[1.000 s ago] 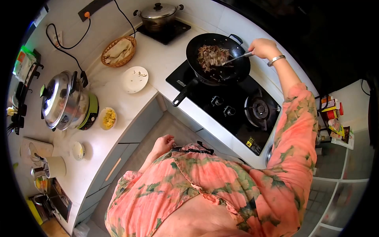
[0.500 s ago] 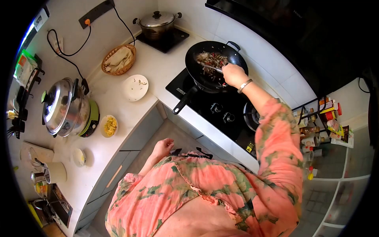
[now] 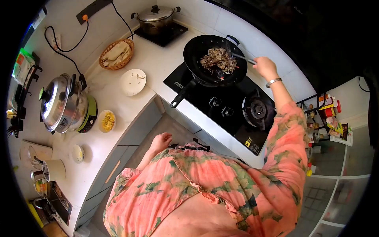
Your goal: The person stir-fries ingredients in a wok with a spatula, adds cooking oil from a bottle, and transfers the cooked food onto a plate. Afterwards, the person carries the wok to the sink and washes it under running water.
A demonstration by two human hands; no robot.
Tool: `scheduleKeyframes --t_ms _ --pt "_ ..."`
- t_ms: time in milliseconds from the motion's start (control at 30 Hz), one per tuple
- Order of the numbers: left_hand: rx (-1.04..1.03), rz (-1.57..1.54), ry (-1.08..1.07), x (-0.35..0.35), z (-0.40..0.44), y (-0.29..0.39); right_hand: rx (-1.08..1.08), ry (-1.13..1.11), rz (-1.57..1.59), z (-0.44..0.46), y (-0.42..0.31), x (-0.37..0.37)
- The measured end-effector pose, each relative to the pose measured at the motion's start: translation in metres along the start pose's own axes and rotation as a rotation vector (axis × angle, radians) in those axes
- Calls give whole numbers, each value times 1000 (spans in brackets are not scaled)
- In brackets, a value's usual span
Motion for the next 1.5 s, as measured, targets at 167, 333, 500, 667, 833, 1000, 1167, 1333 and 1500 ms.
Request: scheduleKeyframes --t_ms 167,333,500,667,833,1000,1167,1333,1500 --pt "2 3 12 -2 6 8 246 -97 2 23 -4 -25" --pt "74 -62 -49 -13 3 -1 239 -139 -203 -7 -6 50" --pt "46 -39 -28 -20 -3 -6 364 -212 -360 -27 -59 52" --pt "70 -65 -33 -22 -3 2 324 34 -281 3 -95 10" --pt "119 -125 11 -8 -15 12 135 -14 -103 18 -58 42" --pt "120 -42 -9 -11 -20 -1 115 123 -388 50 -47 7" --pt "69 -39 24 -15 -11 -2 338 -2 -323 33 -43 -3" --pt "75 -87 -13 -19 -6 2 196 -120 -430 20 -12 71" --pt "72 -89 6 -20 -6 -4 340 -111 -630 6 -50 71"
Point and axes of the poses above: each hand's wrist, its own z-axis towards the middle knuckle, its own x-axis out of the back of the hand, y = z × x, the point moved 6 cm from there along z, towards the middle knuckle, and after that the axes turned 13 degrees about -y, right-handed, at the moved point
